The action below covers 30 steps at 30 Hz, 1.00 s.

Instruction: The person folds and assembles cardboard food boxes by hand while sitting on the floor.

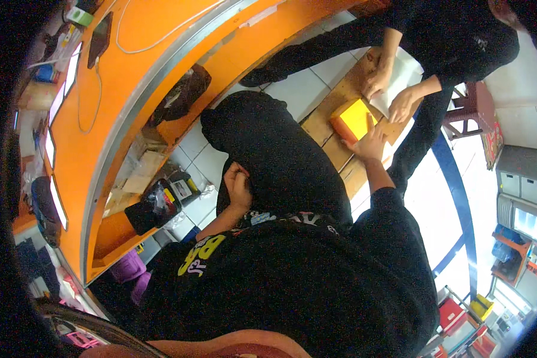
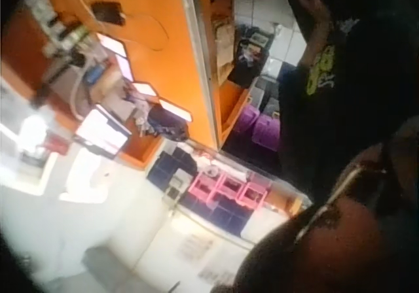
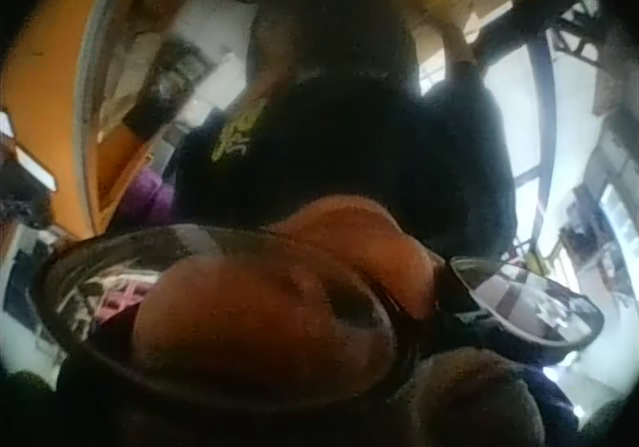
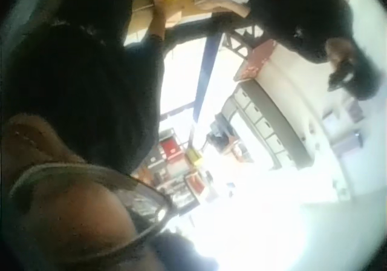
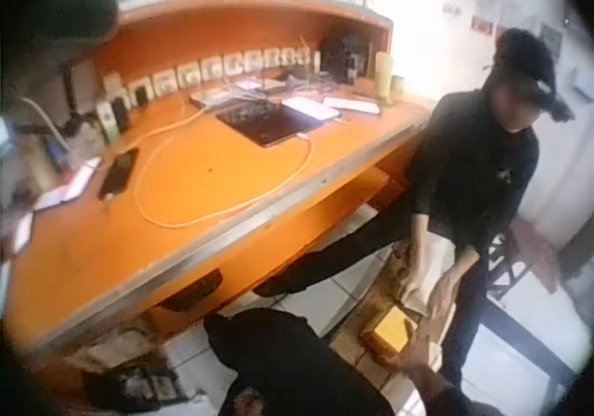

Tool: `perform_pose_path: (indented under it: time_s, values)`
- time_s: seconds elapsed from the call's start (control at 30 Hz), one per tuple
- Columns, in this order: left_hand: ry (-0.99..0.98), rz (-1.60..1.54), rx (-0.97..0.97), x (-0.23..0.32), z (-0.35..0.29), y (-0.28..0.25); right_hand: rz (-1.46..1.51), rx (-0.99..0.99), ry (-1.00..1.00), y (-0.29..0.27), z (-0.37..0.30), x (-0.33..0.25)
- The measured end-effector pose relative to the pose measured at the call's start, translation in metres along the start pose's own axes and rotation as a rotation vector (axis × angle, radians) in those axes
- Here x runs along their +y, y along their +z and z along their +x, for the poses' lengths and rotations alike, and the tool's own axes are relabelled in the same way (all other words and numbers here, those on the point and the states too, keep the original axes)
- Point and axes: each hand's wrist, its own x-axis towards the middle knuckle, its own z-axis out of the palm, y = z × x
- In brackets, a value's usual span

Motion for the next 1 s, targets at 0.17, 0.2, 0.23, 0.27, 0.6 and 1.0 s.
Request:
perform_pose_path:
  time_s: [0.17, 0.2, 0.23, 0.27, 0.6, 1.0]
  values:
    - [0.059, -0.017, 0.057, -0.003, -0.002, 0.004, 0.025, -0.068, 0.014, 0.0, 0.0, 0.0]
    - [0.042, -0.015, 0.058, -0.005, -0.003, 0.003, 0.016, -0.033, 0.012, 0.0, -0.001, -0.004]
    - [0.054, -0.015, 0.045, -0.006, -0.002, 0.002, 0.01, -0.042, 0.026, 0.005, -0.002, 0.001]
    - [0.066, -0.016, 0.032, -0.007, -0.001, 0.001, -0.006, 0.032, -0.002, 0.013, -0.003, 0.007]
    - [0.001, -0.121, 0.082, 0.003, -0.009, -0.004, -0.094, 0.082, -0.095, 0.007, -0.007, 0.012]
    - [0.072, -0.047, 0.059, 0.002, -0.014, -0.019, -0.006, 0.019, -0.202, 0.005, -0.022, 0.021]
